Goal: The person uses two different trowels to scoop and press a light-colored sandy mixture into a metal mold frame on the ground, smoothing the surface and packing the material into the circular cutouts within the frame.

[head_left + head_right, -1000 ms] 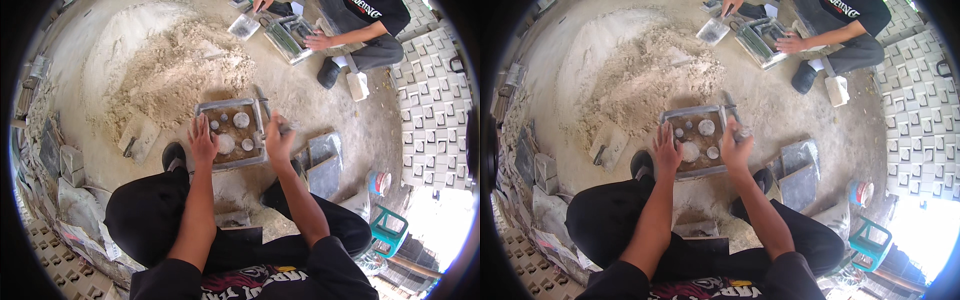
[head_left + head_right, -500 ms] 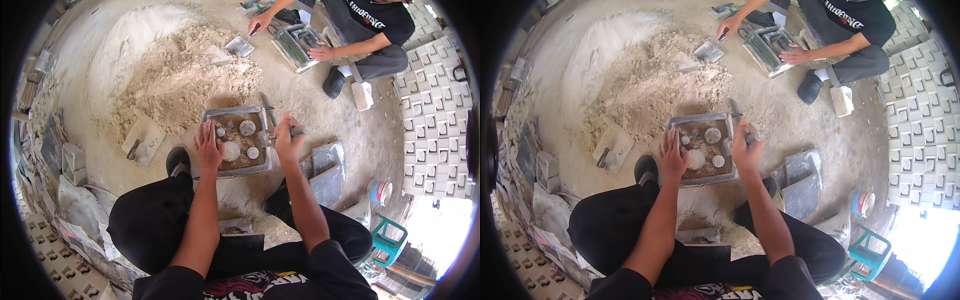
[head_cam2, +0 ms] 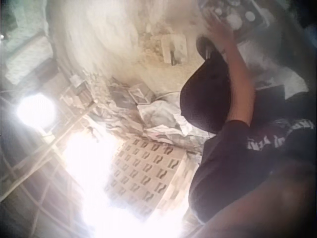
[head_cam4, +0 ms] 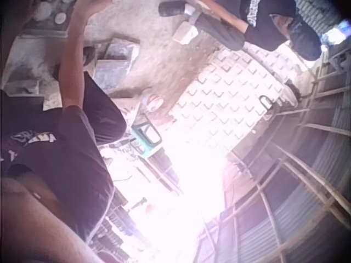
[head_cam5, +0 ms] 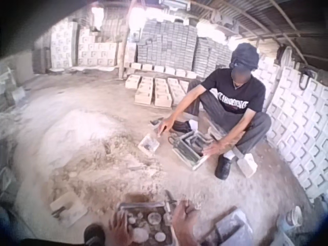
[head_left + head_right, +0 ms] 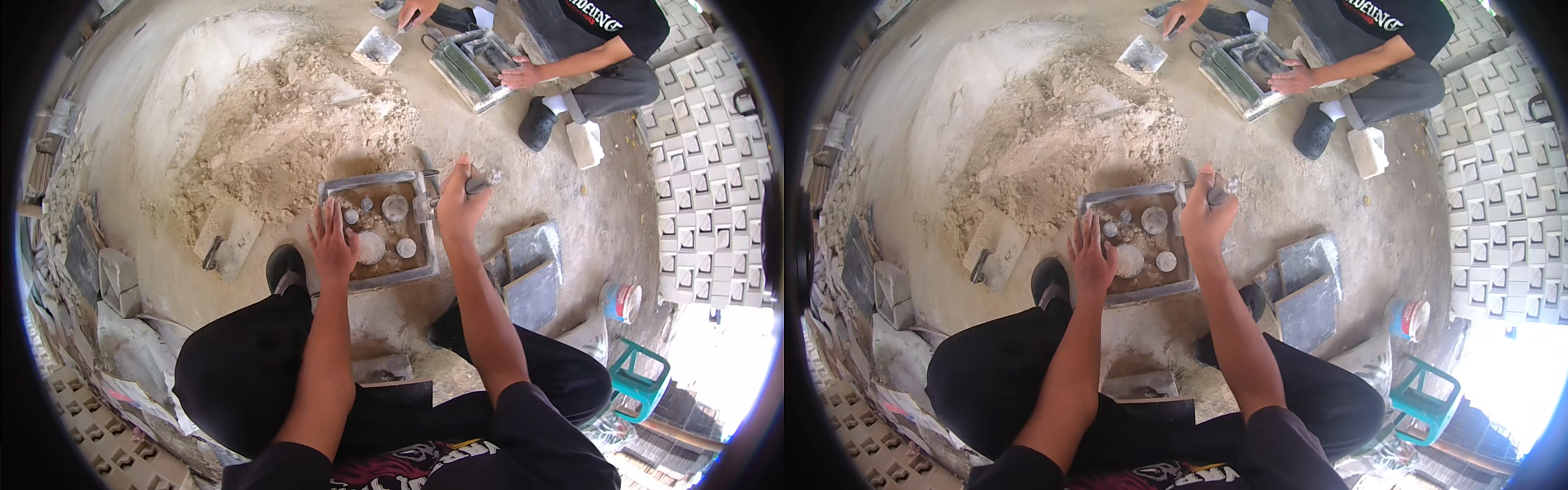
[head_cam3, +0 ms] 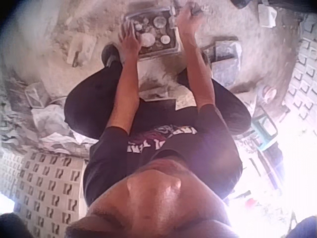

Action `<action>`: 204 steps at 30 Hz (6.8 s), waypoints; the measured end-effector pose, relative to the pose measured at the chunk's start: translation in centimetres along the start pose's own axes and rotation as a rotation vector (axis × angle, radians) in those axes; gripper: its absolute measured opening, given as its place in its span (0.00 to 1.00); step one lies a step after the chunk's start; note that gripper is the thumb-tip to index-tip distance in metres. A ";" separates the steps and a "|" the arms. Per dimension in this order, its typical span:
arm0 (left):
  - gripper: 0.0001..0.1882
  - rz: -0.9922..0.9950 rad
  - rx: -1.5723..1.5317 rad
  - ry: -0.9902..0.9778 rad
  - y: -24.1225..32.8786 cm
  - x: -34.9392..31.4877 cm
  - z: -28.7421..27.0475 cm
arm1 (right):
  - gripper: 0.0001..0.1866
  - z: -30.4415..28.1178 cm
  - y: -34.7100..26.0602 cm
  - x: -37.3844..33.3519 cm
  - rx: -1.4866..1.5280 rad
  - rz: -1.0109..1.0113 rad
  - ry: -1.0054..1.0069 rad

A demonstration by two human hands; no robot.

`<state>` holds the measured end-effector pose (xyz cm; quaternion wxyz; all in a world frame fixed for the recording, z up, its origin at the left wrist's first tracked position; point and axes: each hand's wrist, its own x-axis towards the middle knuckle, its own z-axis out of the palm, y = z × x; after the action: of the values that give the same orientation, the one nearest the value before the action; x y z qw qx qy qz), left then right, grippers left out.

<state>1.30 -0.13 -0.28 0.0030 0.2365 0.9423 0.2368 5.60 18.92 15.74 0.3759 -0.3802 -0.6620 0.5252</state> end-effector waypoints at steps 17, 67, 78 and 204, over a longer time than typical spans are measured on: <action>0.38 0.038 -0.021 -0.006 0.3 0.3 0.3 | 0.26 3.4 1.5 3.5 -0.167 -0.161 -0.092; 0.35 0.026 -0.053 0.049 0.4 0.8 -0.9 | 0.22 -0.6 -0.1 -2.2 0.178 -0.042 0.019; 0.34 0.039 -0.066 0.037 0.7 0.4 -0.7 | 0.25 1.9 2.3 2.5 -0.214 -0.141 -0.121; 0.36 0.023 -0.076 0.029 0.2 0.3 -0.3 | 0.17 0.4 -3.2 -5.1 0.203 -0.294 -0.680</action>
<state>1.10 0.03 0.07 -0.0042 0.2434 0.9299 0.2756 7.04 13.63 18.32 0.2422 -0.0461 -0.7409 0.6247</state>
